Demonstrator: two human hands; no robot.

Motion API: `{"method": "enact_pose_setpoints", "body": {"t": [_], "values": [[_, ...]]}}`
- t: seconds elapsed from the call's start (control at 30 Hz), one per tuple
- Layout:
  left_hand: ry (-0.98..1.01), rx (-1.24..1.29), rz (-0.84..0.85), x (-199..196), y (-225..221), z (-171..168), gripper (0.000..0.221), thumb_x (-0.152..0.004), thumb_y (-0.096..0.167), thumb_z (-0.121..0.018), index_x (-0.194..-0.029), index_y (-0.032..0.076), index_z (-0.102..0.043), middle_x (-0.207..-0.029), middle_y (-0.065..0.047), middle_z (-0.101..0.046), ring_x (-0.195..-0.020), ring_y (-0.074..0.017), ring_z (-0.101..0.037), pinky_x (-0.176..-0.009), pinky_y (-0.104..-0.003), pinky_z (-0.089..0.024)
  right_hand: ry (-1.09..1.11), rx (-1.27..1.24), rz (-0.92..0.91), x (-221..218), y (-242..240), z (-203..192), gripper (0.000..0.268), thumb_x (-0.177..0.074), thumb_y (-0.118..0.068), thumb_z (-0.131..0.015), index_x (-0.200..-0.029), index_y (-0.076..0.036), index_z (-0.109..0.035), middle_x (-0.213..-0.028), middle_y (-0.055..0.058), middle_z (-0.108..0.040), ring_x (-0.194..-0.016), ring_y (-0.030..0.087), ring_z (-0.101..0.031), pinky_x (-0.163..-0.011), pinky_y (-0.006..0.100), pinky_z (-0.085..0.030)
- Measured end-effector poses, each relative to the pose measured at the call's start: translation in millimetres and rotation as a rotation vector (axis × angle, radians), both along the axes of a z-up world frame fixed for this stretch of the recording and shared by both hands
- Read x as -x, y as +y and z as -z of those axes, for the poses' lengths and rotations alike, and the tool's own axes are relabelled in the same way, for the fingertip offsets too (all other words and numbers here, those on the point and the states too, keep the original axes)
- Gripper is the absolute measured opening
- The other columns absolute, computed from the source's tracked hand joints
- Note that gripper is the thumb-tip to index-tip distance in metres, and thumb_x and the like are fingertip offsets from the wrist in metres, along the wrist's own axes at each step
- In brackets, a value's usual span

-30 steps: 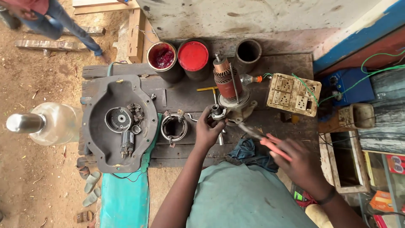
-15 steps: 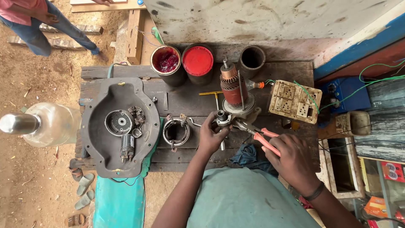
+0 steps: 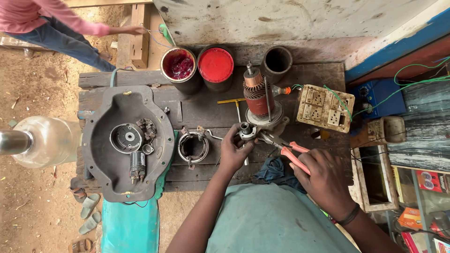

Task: The person fits a copper armature into a starter motor drive housing on a workbench, seats it by hand, and uses pliers to work on the assembly, handling small motor parts and a bearing component while assembling the unit.

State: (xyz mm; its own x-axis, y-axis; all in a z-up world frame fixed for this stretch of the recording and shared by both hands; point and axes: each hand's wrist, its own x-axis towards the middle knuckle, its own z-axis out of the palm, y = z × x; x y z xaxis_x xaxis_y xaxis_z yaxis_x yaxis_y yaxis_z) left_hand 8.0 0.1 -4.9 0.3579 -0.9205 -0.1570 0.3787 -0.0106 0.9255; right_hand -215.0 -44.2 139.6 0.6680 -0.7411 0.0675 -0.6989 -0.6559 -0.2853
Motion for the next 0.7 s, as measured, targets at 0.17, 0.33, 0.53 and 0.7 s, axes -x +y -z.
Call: {"method": "enact_pose_setpoints", "body": {"t": [0.17, 0.33, 0.53, 0.7], "values": [[-0.039, -0.011, -0.013, -2, 1, -4, 0.051, -0.082, -0.012, -0.071, -0.129, 0.001, -0.057, -0.12, -0.008, -0.067, -0.115, -0.0146, -0.068, -0.103, -0.031, -0.058, 0.064, -0.024, -0.014, -2, -3, -1, 0.021, -0.082, -0.026, -0.076, -0.094, -0.01, -0.067, -0.09, 0.006, -0.062, -0.09, 0.026, -0.06, -0.074, 0.045, -0.041], [-0.046, 0.006, -0.012, -2, 1, -3, 0.049, -0.083, -0.011, -0.071, -0.129, 0.0, -0.058, -0.12, -0.007, -0.067, -0.115, -0.0143, -0.068, -0.102, -0.031, -0.058, 0.073, -0.07, -0.04, -2, -8, -3, 0.023, -0.081, -0.023, -0.076, -0.097, -0.008, -0.067, -0.09, 0.007, -0.062, -0.09, 0.027, -0.061, -0.076, 0.046, -0.044], [-0.066, -0.014, -0.017, -2, 1, -4, 0.05, -0.082, -0.01, -0.074, -0.129, 0.0, -0.058, -0.119, -0.006, -0.067, -0.113, -0.0133, -0.067, -0.1, -0.03, -0.057, 0.029, -0.319, 0.038, -7, -17, -6, 0.023, -0.087, -0.024, -0.074, -0.1, -0.006, -0.066, -0.081, 0.009, -0.062, -0.074, 0.027, -0.064, -0.067, 0.044, -0.049], [-0.058, 0.012, -0.015, -1, 1, -4, 0.05, -0.082, -0.01, -0.072, -0.129, 0.0, -0.058, -0.12, -0.006, -0.066, -0.115, -0.0133, -0.067, -0.102, -0.03, -0.058, 0.009, -0.481, 0.138, -2, -21, -11, 0.024, -0.089, -0.026, -0.073, -0.096, -0.004, -0.065, -0.076, 0.012, -0.065, -0.064, 0.024, -0.066, -0.06, 0.041, -0.05]]}}
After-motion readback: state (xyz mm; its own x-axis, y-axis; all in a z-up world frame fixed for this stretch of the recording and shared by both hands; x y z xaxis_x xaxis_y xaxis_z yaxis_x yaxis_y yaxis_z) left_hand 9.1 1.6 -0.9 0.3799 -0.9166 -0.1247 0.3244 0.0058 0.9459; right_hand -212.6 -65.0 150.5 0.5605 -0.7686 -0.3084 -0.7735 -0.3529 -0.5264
